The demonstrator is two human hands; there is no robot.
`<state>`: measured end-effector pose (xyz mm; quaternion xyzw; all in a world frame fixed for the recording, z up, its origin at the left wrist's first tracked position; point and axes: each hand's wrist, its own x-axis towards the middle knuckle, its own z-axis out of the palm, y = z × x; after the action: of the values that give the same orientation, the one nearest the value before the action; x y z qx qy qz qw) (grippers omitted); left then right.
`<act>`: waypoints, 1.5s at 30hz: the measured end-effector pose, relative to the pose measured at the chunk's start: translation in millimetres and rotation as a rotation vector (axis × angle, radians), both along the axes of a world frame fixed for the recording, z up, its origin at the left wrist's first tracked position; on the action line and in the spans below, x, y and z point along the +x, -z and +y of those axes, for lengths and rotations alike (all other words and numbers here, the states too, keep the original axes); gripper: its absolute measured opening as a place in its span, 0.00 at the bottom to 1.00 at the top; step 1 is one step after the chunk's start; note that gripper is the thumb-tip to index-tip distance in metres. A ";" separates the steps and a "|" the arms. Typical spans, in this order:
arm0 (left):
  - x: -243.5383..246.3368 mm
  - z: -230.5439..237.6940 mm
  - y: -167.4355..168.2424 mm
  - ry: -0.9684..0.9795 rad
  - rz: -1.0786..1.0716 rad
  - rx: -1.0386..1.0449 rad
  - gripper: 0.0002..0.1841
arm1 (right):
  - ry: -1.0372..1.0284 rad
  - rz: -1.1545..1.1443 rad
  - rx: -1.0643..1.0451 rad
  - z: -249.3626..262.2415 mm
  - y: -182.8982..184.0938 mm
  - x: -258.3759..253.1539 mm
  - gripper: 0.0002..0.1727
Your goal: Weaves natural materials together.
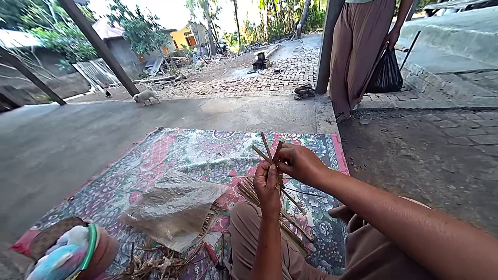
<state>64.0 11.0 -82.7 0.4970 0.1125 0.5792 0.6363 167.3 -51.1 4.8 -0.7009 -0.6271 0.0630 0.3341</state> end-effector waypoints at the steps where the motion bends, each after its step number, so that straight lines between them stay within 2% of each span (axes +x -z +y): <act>1: -0.5 -0.1 -0.6 -0.005 0.005 -0.003 0.07 | 0.009 -0.041 0.004 0.0 0.1 -1.8 0.07; 5: -3.3 -0.1 -3.6 0.018 0.020 -0.032 0.07 | -0.001 -0.154 0.026 -1.2 0.0 -5.9 0.09; 10: -6.0 1.2 -3.6 0.112 0.019 -0.107 0.09 | -0.022 -0.463 0.165 -0.1 4.7 -12.9 0.03; 12: -8.5 2.0 -5.0 0.133 0.041 -0.135 0.08 | -0.025 -0.502 0.163 1.5 3.2 -10.5 0.03; 14: -12.9 4.4 -7.8 0.143 0.090 -0.125 0.08 | 0.021 -0.426 0.142 2.4 -6.0 6.5 0.05; 20: -21.3 13.0 -3.3 0.155 0.121 -0.064 0.08 | 0.381 -0.089 0.101 -19.6 -48.3 82.4 0.08; 22: -22.5 13.8 -3.0 0.142 0.128 -0.059 0.08 | 0.329 0.018 0.071 -25.2 -47.6 82.4 0.12; 25: -21.5 14.5 -0.8 0.126 0.129 -0.036 0.08 | 0.067 0.229 -0.040 -31.8 -47.5 59.2 0.17; 27: -22.3 14.9 0.4 0.133 0.119 -0.025 0.08 | -0.034 0.316 -0.070 -25.8 -38.1 51.8 0.14; 30: -23.1 12.5 0.2 0.140 0.122 -0.014 0.08 | 0.002 0.364 -0.030 -16.2 -28.7 44.1 0.09; 37: -19.6 7.3 0.1 0.141 0.126 -0.011 0.07 | 0.032 0.420 0.033 -7.2 -24.8 39.1 0.13; 40: -20.5 5.7 2.2 0.143 0.124 0.024 0.07 | 0.066 0.329 0.066 -5.7 -22.3 34.2 0.14; 42: -19.7 2.2 1.8 0.187 0.119 0.016 0.08 | 0.133 0.079 0.082 -6.3 -18.4 29.5 0.11; 44: -18.7 -2.2 -2.2 0.262 0.097 -0.065 0.08 | 0.154 -0.225 0.041 -9.3 -14.7 31.0 0.04; 45: -20.3 -3.3 -4.0 0.295 0.069 -0.114 0.09 | 0.163 -0.312 0.013 -10.8 -13.9 34.0 0.06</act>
<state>43.7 7.7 -78.7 0.4908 0.0926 0.4548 0.7373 201.3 -61.9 18.7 -0.7483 -0.6130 -0.0780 0.2412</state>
